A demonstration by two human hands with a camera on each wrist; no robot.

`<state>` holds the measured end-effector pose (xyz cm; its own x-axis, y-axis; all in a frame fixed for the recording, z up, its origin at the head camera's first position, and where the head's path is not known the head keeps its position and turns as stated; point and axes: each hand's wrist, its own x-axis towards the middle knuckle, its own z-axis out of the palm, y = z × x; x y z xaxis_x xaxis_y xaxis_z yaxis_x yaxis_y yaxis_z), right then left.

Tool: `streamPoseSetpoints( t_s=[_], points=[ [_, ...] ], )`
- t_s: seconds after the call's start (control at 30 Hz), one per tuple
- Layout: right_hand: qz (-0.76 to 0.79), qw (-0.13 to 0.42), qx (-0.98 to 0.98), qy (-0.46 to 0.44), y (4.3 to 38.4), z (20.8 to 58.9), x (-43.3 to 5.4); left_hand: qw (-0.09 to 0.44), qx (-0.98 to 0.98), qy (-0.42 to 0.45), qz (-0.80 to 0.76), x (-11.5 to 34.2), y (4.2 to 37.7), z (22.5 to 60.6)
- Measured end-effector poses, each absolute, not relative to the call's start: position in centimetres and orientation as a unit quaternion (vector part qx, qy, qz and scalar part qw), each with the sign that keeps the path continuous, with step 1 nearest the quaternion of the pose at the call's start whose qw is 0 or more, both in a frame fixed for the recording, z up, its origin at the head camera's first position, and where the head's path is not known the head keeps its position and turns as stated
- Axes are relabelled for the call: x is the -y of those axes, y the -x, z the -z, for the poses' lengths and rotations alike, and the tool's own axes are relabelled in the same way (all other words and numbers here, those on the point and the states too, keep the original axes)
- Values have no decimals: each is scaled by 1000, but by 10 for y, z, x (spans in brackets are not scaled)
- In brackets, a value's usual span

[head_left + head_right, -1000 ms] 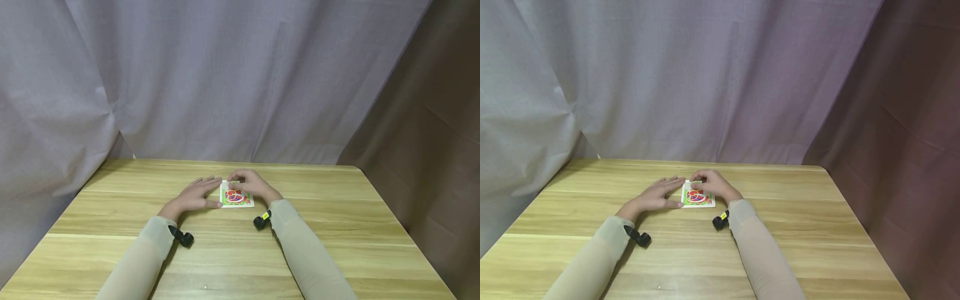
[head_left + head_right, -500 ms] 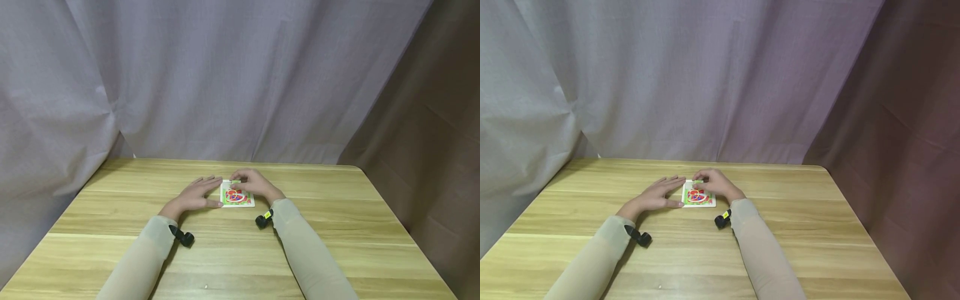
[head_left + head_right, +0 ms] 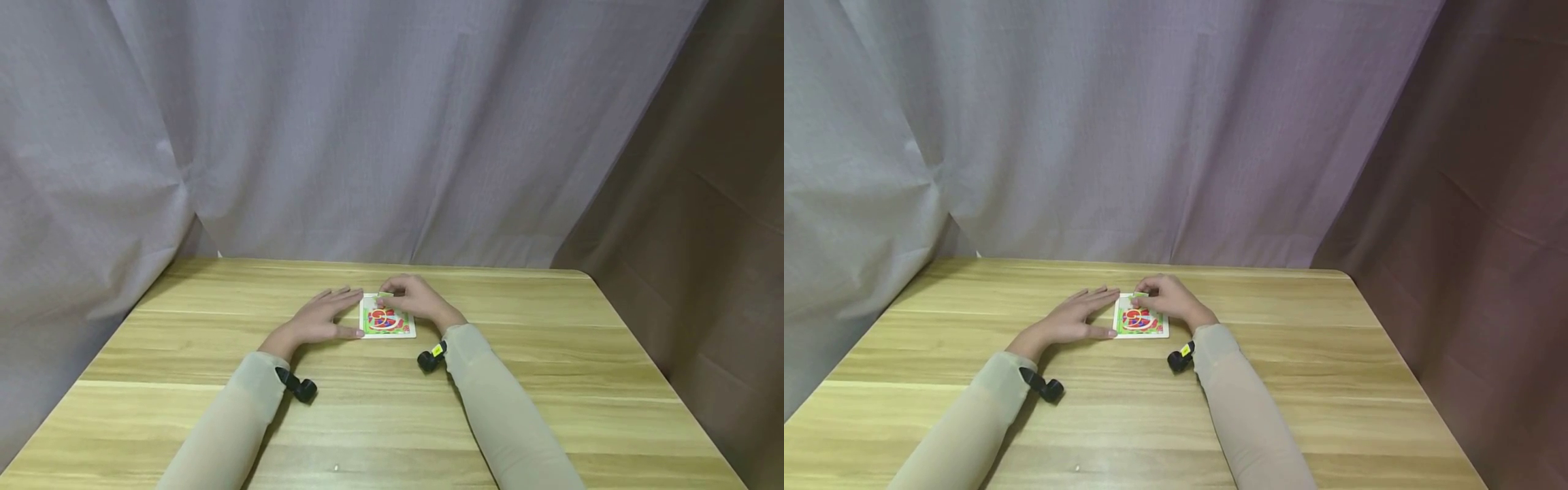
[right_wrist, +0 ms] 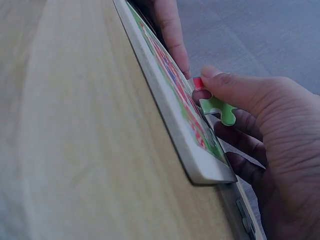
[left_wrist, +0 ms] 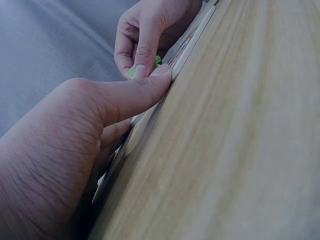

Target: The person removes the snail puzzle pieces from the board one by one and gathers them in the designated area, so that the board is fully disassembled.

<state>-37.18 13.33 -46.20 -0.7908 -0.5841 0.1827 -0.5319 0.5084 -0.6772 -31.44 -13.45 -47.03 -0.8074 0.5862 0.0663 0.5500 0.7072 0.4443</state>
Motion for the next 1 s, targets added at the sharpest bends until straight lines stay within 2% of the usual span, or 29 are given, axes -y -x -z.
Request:
streamPoseSetpoints(
  t_s=[1.0],
  points=[
    [407, 0, -857, 316, 374, 465, -142, 31, -922, -312, -228, 134, 315, 475]
  ],
)
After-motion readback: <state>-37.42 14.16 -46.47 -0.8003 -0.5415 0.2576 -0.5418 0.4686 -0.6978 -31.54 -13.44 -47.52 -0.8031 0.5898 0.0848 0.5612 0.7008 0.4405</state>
